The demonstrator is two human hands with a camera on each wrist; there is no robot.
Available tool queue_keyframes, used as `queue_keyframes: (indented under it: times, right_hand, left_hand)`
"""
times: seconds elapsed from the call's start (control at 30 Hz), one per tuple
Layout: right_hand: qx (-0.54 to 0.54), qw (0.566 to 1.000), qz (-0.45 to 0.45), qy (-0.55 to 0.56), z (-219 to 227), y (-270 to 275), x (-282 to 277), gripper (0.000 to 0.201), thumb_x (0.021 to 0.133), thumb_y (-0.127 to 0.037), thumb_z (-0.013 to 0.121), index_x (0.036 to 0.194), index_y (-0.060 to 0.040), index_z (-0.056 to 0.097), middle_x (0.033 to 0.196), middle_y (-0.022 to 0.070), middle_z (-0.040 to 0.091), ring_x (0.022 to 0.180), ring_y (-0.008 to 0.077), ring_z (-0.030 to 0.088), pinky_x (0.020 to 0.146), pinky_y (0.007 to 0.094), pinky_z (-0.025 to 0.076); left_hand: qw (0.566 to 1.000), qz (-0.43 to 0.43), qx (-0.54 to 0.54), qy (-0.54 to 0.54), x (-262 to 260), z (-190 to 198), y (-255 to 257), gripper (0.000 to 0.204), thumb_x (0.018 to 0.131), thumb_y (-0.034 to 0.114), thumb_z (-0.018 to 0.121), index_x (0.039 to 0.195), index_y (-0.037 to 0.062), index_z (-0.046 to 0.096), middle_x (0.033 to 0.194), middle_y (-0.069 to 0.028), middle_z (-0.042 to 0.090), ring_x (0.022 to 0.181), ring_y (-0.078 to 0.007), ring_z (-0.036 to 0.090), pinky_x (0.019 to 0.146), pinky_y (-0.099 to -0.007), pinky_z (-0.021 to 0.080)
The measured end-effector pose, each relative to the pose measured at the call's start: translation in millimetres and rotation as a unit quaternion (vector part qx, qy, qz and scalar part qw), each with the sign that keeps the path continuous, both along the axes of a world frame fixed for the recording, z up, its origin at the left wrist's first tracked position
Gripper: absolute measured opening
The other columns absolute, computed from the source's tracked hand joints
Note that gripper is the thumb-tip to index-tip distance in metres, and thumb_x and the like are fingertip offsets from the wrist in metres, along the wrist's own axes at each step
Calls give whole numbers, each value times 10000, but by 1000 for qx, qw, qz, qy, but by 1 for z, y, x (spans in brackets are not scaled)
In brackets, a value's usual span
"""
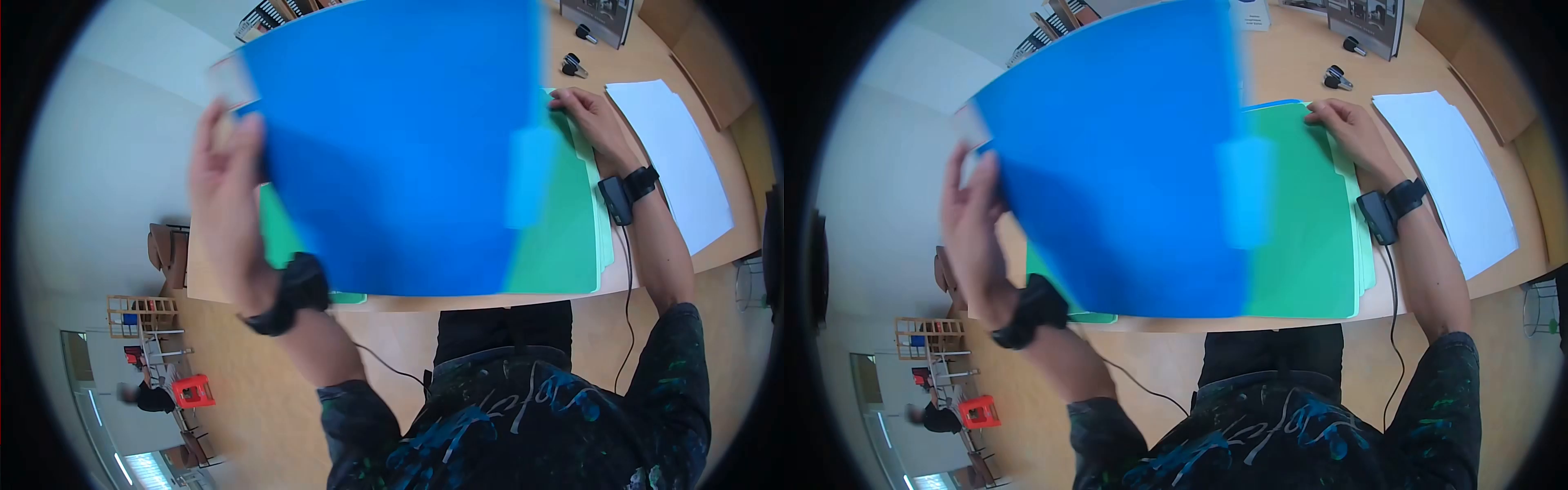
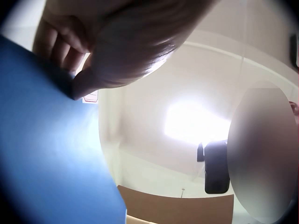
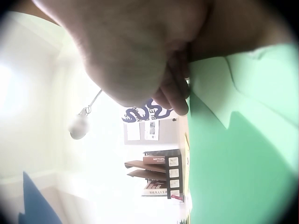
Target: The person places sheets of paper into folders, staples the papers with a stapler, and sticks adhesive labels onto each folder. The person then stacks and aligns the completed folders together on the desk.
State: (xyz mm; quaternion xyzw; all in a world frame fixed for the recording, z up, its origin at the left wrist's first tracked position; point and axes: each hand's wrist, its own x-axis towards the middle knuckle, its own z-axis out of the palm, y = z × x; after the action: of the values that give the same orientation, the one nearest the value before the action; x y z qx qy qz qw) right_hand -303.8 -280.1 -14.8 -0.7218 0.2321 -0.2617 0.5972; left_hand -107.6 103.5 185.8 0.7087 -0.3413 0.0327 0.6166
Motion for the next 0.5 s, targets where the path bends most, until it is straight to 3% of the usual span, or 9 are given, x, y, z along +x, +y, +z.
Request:
queue_keyframes:
  times: [0.03,0.1,0.13,0.17,0.23,0.3,0.37,0.43,0.5]
  right_hand:
    - [1,1000,-2,-1,1,1,1,442,1047,-377,562,1244,6,661,1091,73,723,1029,131,621,955,296,476]
    - [-179,983,11,45,1,-1,0,410,1031,-346,584,1218,9,670,1073,81,726,994,144,644,921,303,496]
    - [-168,985,4,35,0,0,1,377,1016,-316,606,1192,9,678,1067,90,728,972,149,661,906,305,506]
    - [-165,986,0,35,-2,0,1,377,1016,-316,606,1192,9,678,1067,90,728,972,149,661,906,305,506]
    - [-155,988,9,26,-5,-3,2,360,1008,-295,623,1192,9,681,1077,97,727,996,155,666,918,309,505]
    - [-157,987,8,29,-2,-1,2,352,1002,-283,631,1192,8,682,1076,100,727,1003,159,669,918,311,506]
    - [-160,987,6,32,-1,-1,1,344,996,-271,640,1193,8,683,1075,103,727,1009,163,671,919,314,506]
    - [-166,985,7,37,-5,-3,3,348,1011,-276,644,1198,16,673,1014,25,697,941,85,611,859,256,490]
    - [-169,985,9,43,-4,-4,2,344,1002,-270,642,1196,13,678,1041,63,712,971,128,643,886,288,498]
  left_hand:
    - [999,43,-9,-23,19,8,17,501,992,196,671,1434,24,509,901,8,660,764,-40,568,637,-178,415]
    - [995,98,17,2,64,17,50,490,1010,231,642,1439,33,514,963,-1,673,799,-65,583,677,-211,446]
    - [992,120,18,26,92,10,61,451,1008,204,621,1423,49,539,963,-9,674,810,-72,588,696,-224,459]
    - [989,141,20,48,123,-1,73,418,1007,178,600,1407,64,565,962,-16,676,821,-79,592,714,-236,472]
    - [969,163,170,81,181,-33,104,404,989,160,578,1379,53,598,976,-8,675,847,-89,592,760,-277,491]
    - [958,160,221,89,227,-81,129,402,975,146,563,1359,38,616,1006,-17,682,876,-117,606,798,-302,498]
    - [937,172,285,106,240,-113,137,412,973,148,567,1364,23,607,1060,-47,690,919,-136,615,837,-310,501]
    - [938,171,285,99,259,-146,141,420,972,167,571,1364,20,605,1098,-83,696,952,-169,633,860,-331,509]
    - [939,168,283,94,271,-163,138,429,970,185,575,1364,18,603,1135,-120,703,986,-201,652,882,-353,517]
